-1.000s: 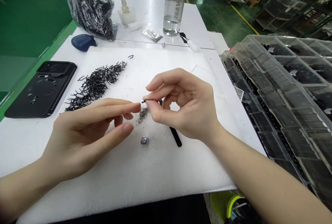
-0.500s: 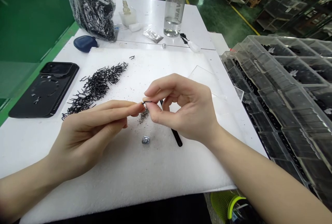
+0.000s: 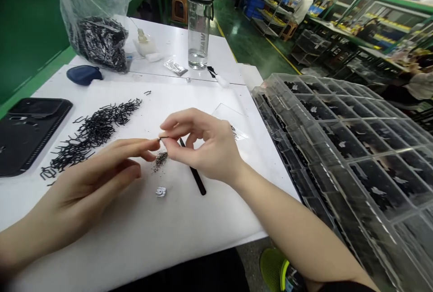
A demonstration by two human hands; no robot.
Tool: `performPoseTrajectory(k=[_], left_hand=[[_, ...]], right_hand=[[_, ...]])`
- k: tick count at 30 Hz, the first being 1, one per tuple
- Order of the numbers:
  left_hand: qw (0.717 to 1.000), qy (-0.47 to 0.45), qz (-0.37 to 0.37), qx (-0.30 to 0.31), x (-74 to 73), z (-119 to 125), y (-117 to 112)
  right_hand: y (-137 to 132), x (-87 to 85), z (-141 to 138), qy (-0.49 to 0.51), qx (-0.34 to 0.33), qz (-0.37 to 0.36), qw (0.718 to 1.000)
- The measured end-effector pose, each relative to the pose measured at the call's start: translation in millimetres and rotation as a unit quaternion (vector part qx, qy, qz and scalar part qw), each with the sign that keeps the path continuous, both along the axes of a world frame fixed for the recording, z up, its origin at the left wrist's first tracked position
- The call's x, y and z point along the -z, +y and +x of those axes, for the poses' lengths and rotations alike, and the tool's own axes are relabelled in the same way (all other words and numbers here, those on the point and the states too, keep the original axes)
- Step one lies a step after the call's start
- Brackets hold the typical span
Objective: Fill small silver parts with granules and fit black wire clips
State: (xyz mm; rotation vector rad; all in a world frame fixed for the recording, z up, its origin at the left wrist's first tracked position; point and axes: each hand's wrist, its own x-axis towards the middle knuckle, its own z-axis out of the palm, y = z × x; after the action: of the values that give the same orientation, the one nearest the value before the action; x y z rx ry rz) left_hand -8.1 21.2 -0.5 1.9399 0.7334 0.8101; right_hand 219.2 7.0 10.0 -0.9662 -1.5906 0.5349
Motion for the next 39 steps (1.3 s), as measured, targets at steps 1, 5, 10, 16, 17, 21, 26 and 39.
performPoseTrajectory(k=[1, 5, 10, 16, 17, 21, 26, 39], left_hand=[[1.0, -0.001, -0.012, -0.022, 0.6, 1, 0], [0.996, -0.024, -0.035, -0.085, 3.7, 3, 1], [0.996, 0.052, 0.046, -0.055, -0.5, 4, -3], [0.982, 0.106, 0.154, 0.015, -4.5, 10, -12], [0.98, 0.113, 0.162, 0.021, -3.3, 11, -12], [0.972, 0.133, 0.192, 0.033, 4.0, 9, -11], [0.965, 0.126, 0.229, 0.039, 8.6, 7, -8], [0.97, 0.156, 0.186, -0.011, 2.3, 8, -12]], right_hand=[[2, -2.6, 3, 0.003, 0.01, 0.001, 1.0], [9, -24.2, 34, -0.017, 0.098, 0.029, 0.995], [8, -47.0, 87, -0.222, 0.206, -0.059, 0.951], [8, -37.7, 110, -0.365, 0.186, -0.125, 0.904], [8, -37.4, 110, -0.37, 0.187, -0.125, 0.901], [0, -48.1, 99, -0.373, 0.205, -0.113, 0.898], [-18, -48.8, 50, -0.339, 0.083, -0.172, 0.921], [-5, -3.2, 23, -0.007, -0.096, -0.268, 0.959]])
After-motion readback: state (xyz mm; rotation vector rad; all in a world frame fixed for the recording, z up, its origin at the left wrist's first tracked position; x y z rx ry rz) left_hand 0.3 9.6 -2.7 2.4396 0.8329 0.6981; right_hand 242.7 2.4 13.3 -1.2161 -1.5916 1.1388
